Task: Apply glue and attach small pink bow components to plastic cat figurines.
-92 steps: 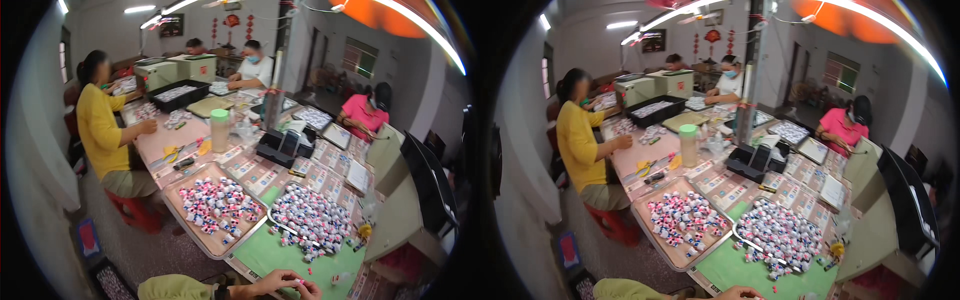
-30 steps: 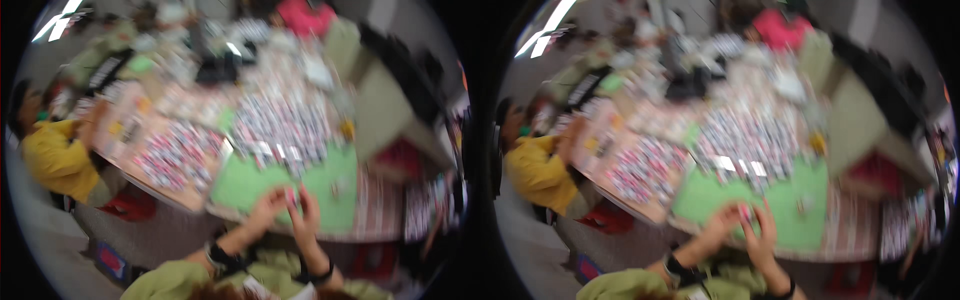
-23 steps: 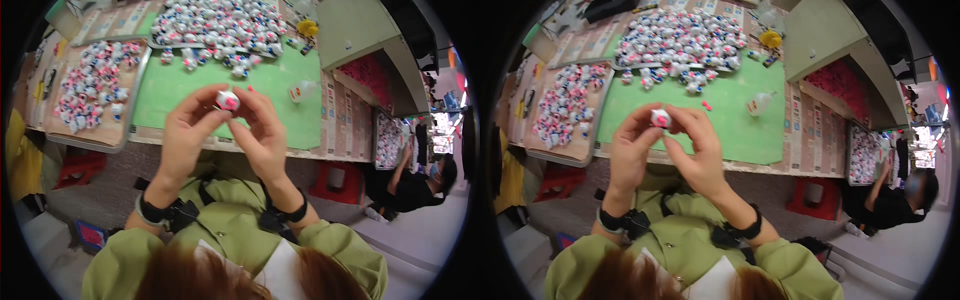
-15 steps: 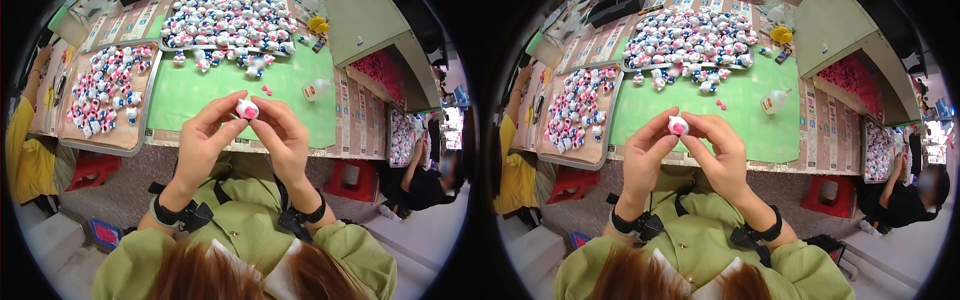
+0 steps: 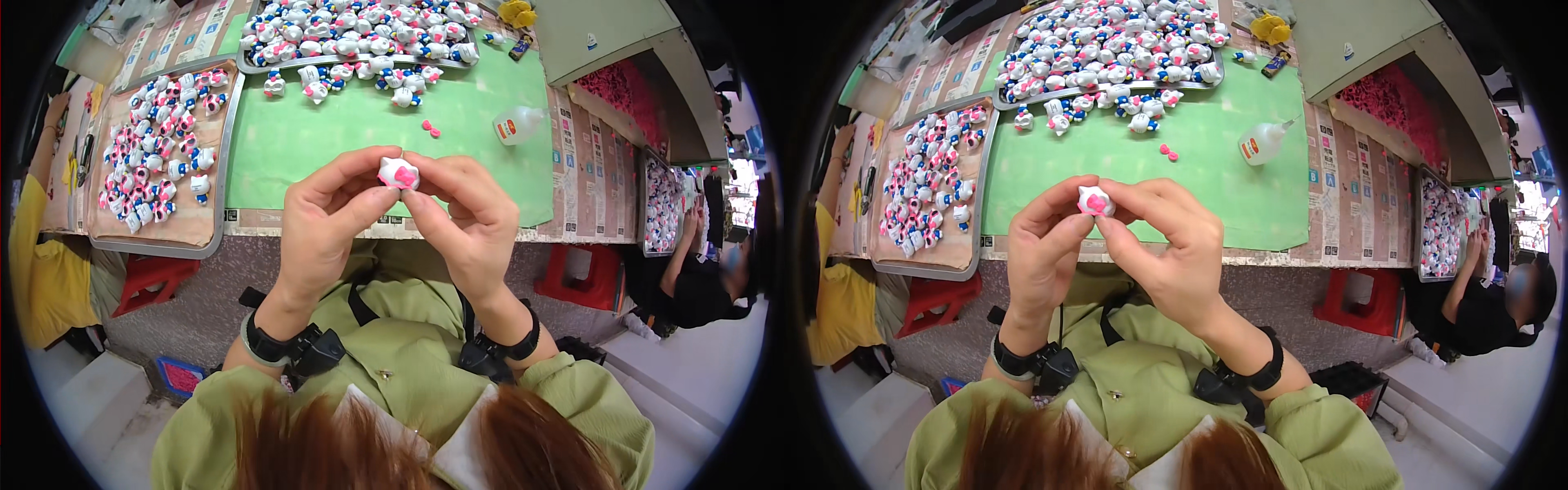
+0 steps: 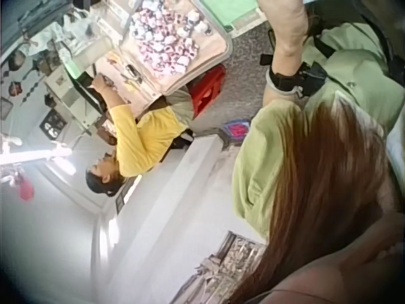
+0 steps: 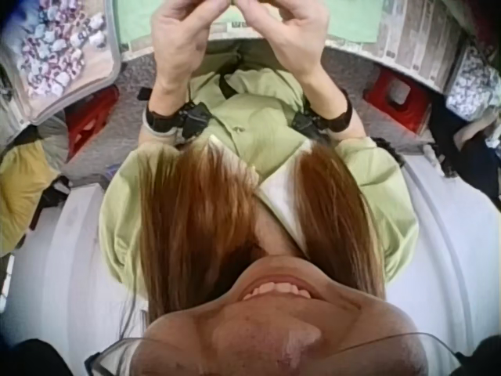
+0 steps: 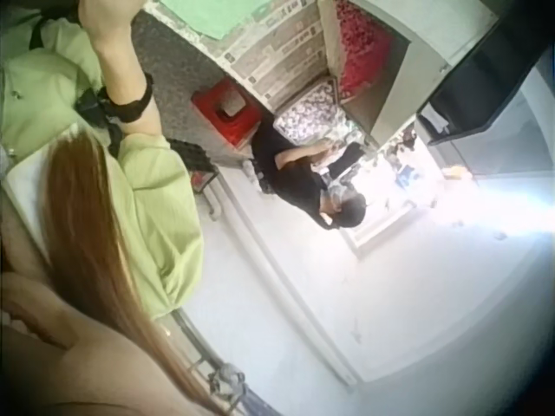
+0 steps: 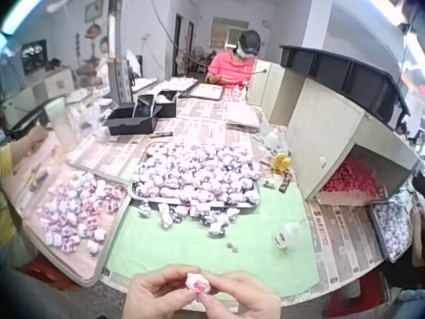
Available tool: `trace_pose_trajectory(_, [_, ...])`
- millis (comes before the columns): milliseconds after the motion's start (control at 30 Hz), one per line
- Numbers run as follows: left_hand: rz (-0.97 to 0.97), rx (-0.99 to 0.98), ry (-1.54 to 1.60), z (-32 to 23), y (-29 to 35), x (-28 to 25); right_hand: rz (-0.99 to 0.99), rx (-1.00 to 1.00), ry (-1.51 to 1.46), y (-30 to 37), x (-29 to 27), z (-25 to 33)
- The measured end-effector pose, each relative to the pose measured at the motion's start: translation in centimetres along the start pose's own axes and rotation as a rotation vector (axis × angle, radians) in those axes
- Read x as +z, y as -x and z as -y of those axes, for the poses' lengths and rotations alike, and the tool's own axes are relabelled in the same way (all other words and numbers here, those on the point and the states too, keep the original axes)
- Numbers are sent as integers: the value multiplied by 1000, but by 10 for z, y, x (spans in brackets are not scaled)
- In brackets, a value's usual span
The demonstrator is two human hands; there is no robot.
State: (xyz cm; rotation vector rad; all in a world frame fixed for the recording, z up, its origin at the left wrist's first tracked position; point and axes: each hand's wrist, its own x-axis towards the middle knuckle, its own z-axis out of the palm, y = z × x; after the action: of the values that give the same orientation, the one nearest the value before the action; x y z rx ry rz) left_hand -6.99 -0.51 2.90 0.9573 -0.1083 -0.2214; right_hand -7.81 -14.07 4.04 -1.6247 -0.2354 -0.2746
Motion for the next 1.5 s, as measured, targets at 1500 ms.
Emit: trace_pose_trajectory(1500, [179,356,-1201,71,-2,63,787,-695,-606,65,-200,178])
